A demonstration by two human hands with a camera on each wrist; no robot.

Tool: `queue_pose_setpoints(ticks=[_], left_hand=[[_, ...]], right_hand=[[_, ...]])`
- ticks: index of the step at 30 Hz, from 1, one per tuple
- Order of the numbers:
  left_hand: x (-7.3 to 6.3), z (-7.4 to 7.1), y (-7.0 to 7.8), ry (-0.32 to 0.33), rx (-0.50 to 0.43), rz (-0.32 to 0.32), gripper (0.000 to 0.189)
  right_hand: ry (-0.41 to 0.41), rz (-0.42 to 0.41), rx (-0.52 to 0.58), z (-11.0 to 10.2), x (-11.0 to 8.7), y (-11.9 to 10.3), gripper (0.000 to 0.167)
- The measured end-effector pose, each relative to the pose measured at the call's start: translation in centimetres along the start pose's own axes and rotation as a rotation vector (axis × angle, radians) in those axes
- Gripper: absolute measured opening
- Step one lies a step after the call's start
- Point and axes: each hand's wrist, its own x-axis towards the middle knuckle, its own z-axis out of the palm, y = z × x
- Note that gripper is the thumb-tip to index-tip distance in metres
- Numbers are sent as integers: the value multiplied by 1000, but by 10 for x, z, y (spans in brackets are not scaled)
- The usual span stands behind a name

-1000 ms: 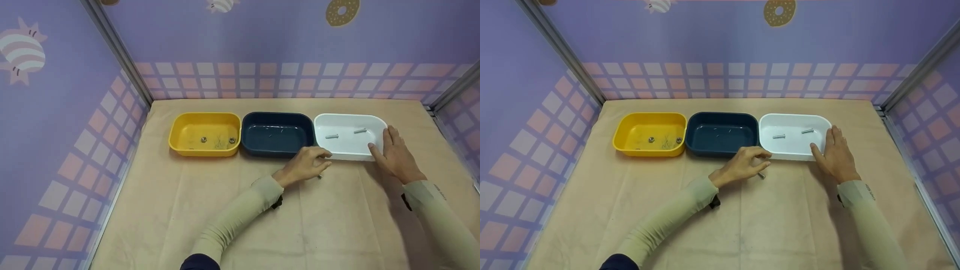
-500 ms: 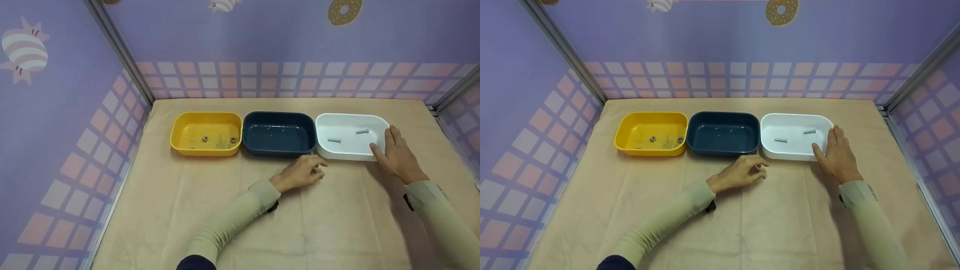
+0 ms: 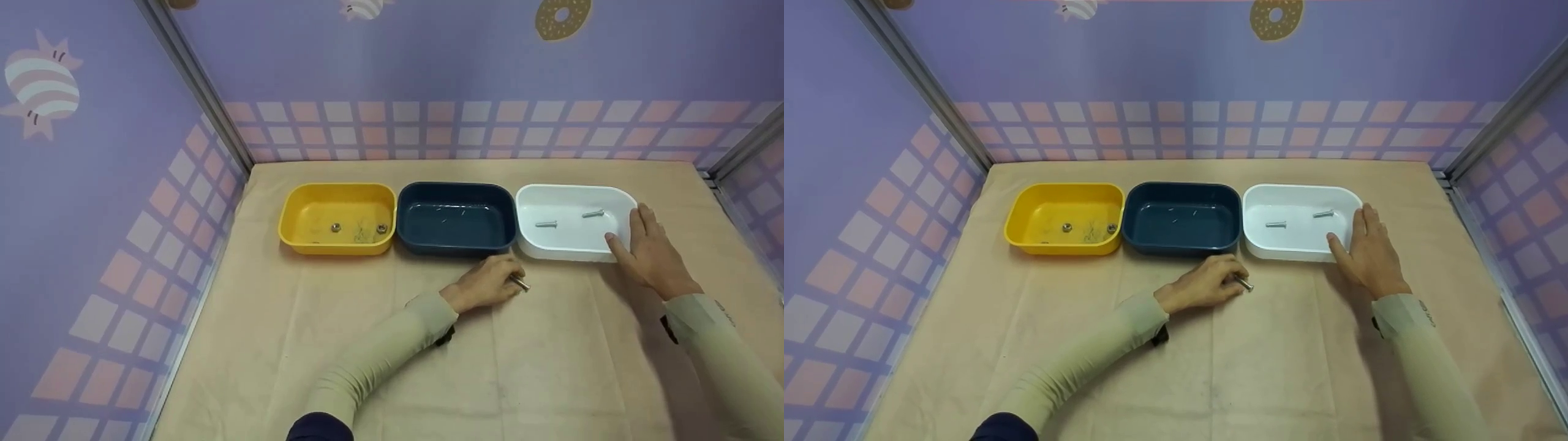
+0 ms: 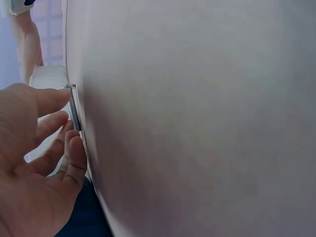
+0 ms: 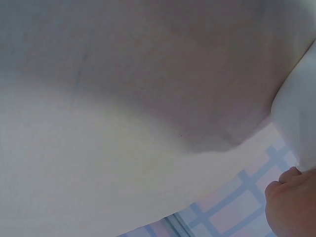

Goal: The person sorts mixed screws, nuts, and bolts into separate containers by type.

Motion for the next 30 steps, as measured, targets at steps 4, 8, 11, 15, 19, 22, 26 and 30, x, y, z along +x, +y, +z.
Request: queue_pose_setpoints(ticks=[4, 8, 11, 15, 19, 22, 26, 30], left_hand=[[-2, 0, 0, -12, 15, -15, 18], [-3, -1, -1, -14, 26, -38, 16], [-3, -1, -2, -8, 28, -45, 16], [-3, -2, -4, -2, -2, -46, 14], [-2, -2, -5, -4, -40, -52, 12], [-2, -1, -6, -4, -49, -52, 11], [-1, -1, -5, -11, -54, -63, 12], [0, 0, -4, -12, -70, -69, 12]], right_hand=[[1, 1, 7, 0, 0, 0, 92], [0, 0, 3, 0, 0, 0, 92], [0, -7, 2, 0, 0, 0, 91], [7, -22, 2, 0, 0, 0, 90], [11, -21, 1, 0, 0, 0, 90], [14, -11, -5, 1, 1, 0, 90], [22, -10, -9, 2, 0, 1, 90], [27, -17, -7, 1, 0, 0, 91]])
